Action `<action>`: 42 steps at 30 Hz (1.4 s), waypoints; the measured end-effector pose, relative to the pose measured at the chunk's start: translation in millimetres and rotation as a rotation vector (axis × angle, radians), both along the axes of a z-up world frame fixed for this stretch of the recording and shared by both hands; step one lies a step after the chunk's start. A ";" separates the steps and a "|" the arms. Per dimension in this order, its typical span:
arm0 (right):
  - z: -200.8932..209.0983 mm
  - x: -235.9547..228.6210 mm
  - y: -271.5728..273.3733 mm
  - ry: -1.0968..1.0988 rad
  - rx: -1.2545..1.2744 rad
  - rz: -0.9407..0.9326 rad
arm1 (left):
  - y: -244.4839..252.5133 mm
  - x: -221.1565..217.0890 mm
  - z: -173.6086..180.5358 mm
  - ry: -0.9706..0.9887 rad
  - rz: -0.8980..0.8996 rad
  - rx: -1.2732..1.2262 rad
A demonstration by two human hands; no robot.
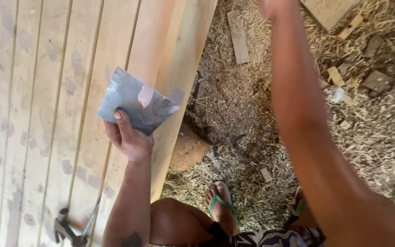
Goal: The person applies wood filler to a wooden surface using a putty knife and sands the wood with sandpaper.
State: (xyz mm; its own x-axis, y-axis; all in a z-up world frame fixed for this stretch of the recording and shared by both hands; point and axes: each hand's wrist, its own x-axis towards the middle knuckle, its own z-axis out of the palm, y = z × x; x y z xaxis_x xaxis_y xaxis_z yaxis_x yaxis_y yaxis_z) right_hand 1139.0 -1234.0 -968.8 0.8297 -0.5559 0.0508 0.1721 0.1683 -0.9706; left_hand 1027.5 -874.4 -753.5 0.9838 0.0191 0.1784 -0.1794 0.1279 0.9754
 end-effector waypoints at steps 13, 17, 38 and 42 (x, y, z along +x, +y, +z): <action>187.3 -190.8 118.8 -0.818 -0.018 0.402 | -66.1 -50.5 38.6 -0.258 0.036 0.123; 199.9 -226.8 81.4 -0.461 -0.594 0.454 | -67.2 -53.5 58.9 -0.330 0.056 0.100; 145.4 -181.5 61.6 -0.183 -0.232 0.383 | -38.7 -32.2 40.8 -0.219 -0.028 0.385; 38.9 -90.2 5.2 -0.172 0.087 -0.027 | -19.0 -6.0 24.1 -0.073 -0.107 0.316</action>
